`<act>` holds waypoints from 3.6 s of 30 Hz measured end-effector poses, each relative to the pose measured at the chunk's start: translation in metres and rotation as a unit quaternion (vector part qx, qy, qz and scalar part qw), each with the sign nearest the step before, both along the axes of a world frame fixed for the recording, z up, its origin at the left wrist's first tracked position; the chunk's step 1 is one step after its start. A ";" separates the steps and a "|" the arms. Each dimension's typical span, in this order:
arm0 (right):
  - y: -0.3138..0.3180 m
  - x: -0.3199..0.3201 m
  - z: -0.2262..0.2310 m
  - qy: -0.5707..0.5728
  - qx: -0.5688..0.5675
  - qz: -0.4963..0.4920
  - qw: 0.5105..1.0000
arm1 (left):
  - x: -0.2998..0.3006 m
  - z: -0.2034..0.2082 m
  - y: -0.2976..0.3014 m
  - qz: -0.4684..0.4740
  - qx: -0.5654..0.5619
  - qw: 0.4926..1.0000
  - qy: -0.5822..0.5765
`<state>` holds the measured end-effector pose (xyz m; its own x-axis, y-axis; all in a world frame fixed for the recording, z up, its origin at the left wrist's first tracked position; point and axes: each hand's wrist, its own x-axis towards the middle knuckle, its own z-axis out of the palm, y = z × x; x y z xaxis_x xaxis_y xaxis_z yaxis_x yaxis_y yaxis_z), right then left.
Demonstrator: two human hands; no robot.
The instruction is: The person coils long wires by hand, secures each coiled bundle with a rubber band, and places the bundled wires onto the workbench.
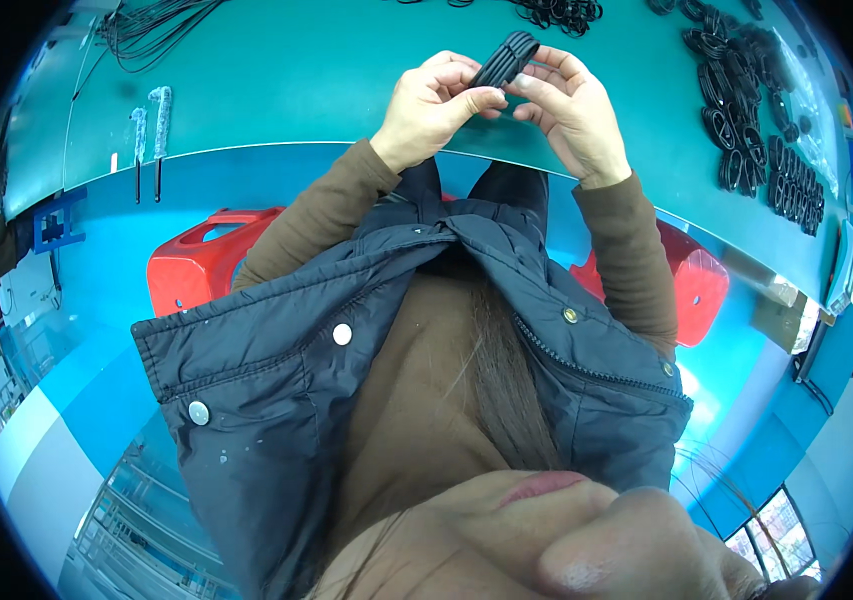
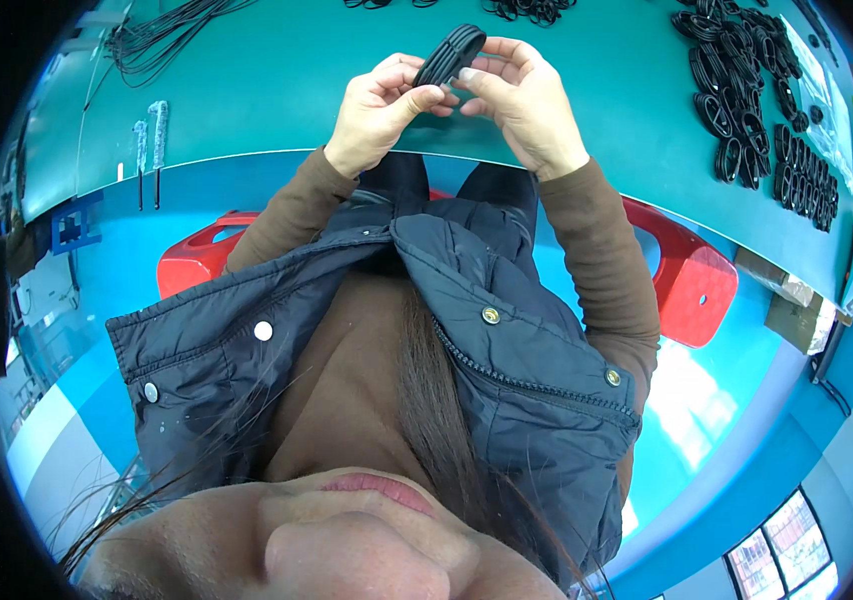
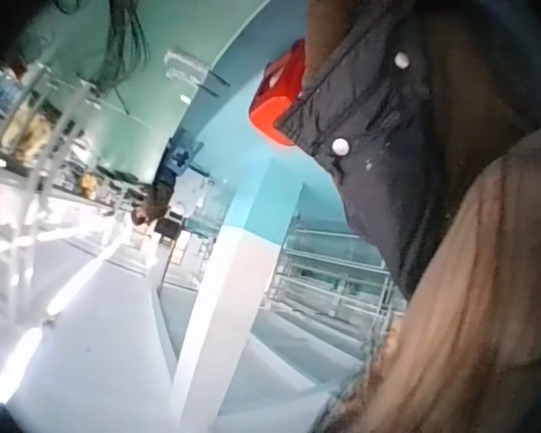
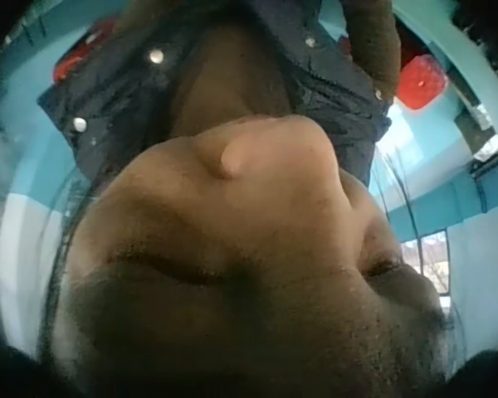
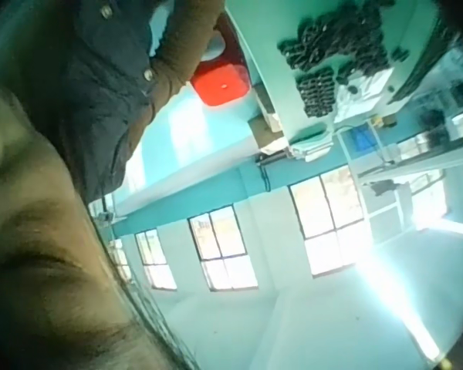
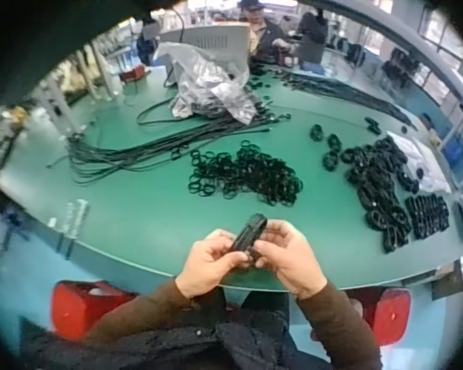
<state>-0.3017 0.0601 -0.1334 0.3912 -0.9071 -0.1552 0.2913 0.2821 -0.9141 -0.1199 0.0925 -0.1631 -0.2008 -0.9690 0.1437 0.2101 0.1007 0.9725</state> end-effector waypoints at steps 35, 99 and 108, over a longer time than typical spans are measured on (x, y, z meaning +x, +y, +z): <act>0.034 -0.038 0.001 -0.095 -0.014 -0.094 0.991 | -0.063 0.004 -0.005 -0.015 -0.201 0.967 -0.156; 0.064 -0.177 -0.002 -0.075 -0.023 -0.184 0.980 | -0.208 0.014 -0.006 -0.080 -0.274 0.940 -0.186; 0.063 -0.178 -0.002 -0.175 0.021 -0.193 0.965 | -0.213 0.019 -0.009 -0.068 -0.297 0.934 -0.186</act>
